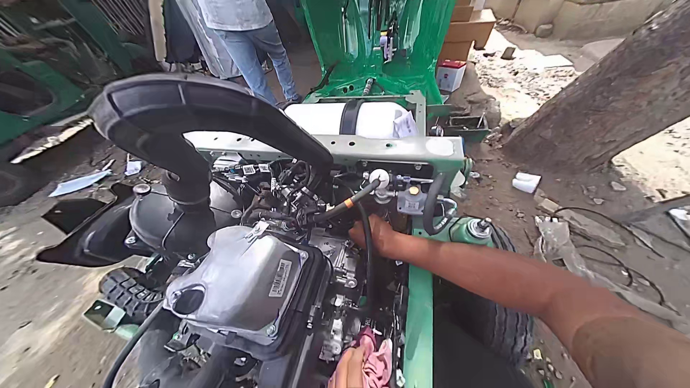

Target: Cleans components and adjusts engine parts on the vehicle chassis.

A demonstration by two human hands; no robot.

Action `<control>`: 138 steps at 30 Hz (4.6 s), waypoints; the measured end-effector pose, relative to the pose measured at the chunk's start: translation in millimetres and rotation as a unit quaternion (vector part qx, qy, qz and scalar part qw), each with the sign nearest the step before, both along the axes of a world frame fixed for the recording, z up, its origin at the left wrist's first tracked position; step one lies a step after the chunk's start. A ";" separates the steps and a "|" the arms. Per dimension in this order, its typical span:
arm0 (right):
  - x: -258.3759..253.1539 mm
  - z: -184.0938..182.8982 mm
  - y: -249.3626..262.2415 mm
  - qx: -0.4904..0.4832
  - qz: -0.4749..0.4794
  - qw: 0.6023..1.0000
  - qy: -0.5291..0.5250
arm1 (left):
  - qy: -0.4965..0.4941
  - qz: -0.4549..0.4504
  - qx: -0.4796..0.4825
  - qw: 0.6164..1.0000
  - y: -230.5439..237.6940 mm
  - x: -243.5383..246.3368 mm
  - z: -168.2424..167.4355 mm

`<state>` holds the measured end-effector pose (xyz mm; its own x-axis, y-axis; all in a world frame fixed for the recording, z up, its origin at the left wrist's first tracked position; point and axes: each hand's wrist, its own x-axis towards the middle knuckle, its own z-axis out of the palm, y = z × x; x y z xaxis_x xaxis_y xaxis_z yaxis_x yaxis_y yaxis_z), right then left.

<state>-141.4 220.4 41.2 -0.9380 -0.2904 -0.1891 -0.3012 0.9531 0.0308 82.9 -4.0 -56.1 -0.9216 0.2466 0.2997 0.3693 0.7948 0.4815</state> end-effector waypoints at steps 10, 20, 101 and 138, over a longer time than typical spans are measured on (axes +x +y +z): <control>-6.8 -13.6 15.8 -0.046 -0.056 0.997 0.040 | 0.015 0.018 -0.004 1.000 4.8 3.5 5.1; 0.4 -5.3 11.3 0.000 -0.008 1.000 0.019 | 0.008 0.022 0.003 1.000 5.7 4.7 6.5; 64.7 18.9 1.7 0.013 -0.130 0.991 -0.009 | 0.050 0.051 -0.010 0.997 8.2 6.0 5.3; 463.2 -6.8 106.3 -0.636 -0.227 0.736 0.050 | -0.139 -0.268 0.324 0.897 62.6 133.9 60.7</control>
<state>321.8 326.7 34.3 -0.9837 0.1745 0.0424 -0.0007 0.2328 -0.9725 216.8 58.6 4.5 -0.7844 0.5329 0.3174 0.4087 0.0592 0.9107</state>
